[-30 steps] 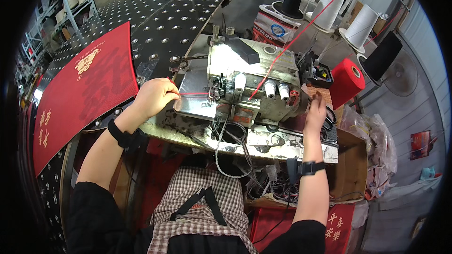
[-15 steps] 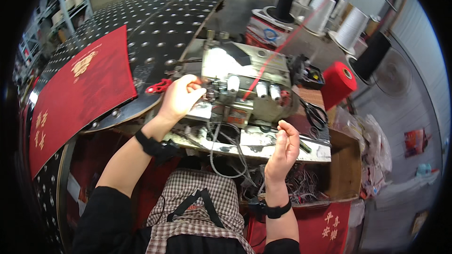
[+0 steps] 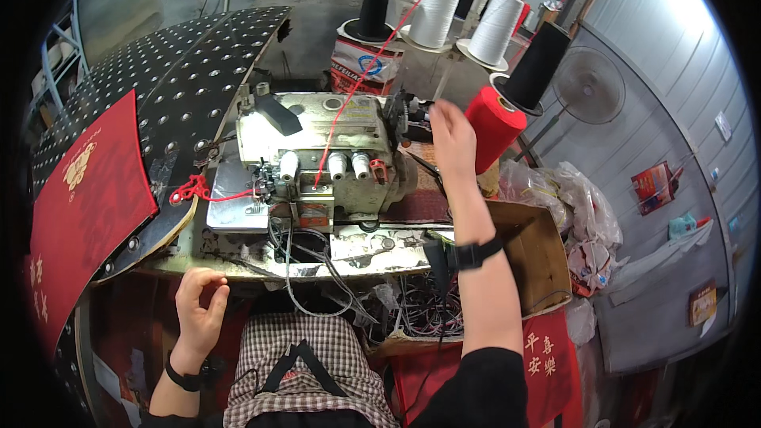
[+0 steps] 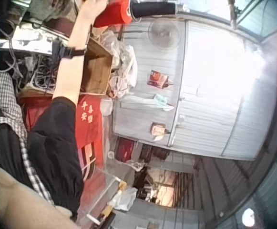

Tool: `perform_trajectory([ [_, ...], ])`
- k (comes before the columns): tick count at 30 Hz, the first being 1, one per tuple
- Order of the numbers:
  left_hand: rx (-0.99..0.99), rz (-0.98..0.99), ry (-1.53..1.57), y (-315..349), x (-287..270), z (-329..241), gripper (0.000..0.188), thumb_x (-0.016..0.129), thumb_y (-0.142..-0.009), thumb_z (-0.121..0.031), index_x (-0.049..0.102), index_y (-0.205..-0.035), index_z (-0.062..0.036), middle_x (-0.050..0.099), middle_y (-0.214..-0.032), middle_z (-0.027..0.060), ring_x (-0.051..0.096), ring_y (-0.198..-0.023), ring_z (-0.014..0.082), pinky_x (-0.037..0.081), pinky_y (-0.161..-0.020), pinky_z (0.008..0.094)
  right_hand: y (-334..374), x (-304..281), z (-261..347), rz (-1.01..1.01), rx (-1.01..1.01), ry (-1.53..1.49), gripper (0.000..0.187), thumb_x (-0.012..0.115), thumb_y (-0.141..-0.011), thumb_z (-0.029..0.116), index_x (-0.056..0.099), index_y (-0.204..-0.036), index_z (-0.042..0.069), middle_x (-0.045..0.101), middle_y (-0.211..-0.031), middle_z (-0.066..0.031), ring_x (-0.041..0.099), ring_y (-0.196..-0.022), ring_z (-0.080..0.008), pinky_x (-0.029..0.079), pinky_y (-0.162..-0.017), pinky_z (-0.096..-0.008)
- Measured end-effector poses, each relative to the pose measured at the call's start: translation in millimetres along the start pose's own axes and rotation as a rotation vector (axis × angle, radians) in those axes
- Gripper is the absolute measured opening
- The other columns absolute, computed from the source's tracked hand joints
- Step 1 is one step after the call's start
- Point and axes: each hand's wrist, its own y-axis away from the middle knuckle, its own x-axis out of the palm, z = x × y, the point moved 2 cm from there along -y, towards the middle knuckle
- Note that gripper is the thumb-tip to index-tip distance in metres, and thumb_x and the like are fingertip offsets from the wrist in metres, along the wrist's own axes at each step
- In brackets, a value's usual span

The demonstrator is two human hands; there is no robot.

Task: The person is using an industrial sewing machine to sew the edges of a large red mat and attach a red decorative cord.

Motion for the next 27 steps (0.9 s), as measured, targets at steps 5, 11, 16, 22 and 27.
perform_trajectory([
  [5,-0.141,-0.034,0.056,25,-8,-2,0.022,0.066,-0.082,0.002,0.064,-0.104,-0.0012,0.063,-0.091,0.0087,0.061,-0.081,0.0195,0.051,-0.075,0.0294,-67,53,3,0.244,0.175,0.335,0.035,0.061,-0.093,0.03,0.068,-0.106,-0.001,0.07,-0.101,-0.0208,0.068,-0.091,-0.0306,0.051,-0.084,-0.0371],
  [11,0.167,-0.066,-0.072,-28,-12,-24,0.024,0.069,-0.081,0.001,0.065,-0.105,-0.0005,0.065,-0.094,0.0111,0.062,-0.085,0.0254,0.05,-0.075,0.0331,-75,48,15,-0.049,-0.148,0.614,0.026,0.056,-0.093,0.024,0.069,-0.085,0.002,0.066,-0.082,-0.0246,0.065,-0.081,-0.0406,0.051,-0.073,-0.0428],
  [16,0.5,-0.096,-0.244,-125,10,-47,0.031,0.069,-0.079,-0.002,0.065,-0.11,-0.0029,0.065,-0.109,0.0131,0.059,-0.1,0.0329,0.047,-0.086,0.0416,-83,5,40,-0.511,-0.2,0.308,0.026,0.052,-0.097,0.021,0.069,-0.09,0.002,0.061,-0.066,-0.0127,0.058,-0.06,-0.0252,0.046,-0.061,-0.0369],
  [22,0.772,0.118,-0.54,-190,49,-62,0.051,0.063,-0.076,0.004,0.058,-0.125,-0.0094,0.061,-0.121,0.0063,0.056,-0.113,0.0293,0.042,-0.1,0.0417,1,-37,62,-0.364,-0.029,-0.251,0.02,0.049,-0.103,0.018,0.058,-0.097,0.002,0.065,-0.082,-0.0056,0.06,-0.066,-0.0104,0.049,-0.062,-0.0228],
  [27,0.745,0.293,-0.371,-188,34,-41,0.039,0.053,-0.073,0.016,0.056,-0.106,-0.0043,0.061,-0.121,0.0079,0.056,-0.117,0.0335,0.049,-0.093,0.0421,96,-19,85,-0.146,0.034,-0.433,0.013,0.052,-0.102,0.015,0.053,-0.098,0.003,0.065,-0.091,-0.0108,0.066,-0.073,-0.0177,0.055,-0.068,-0.0286],
])
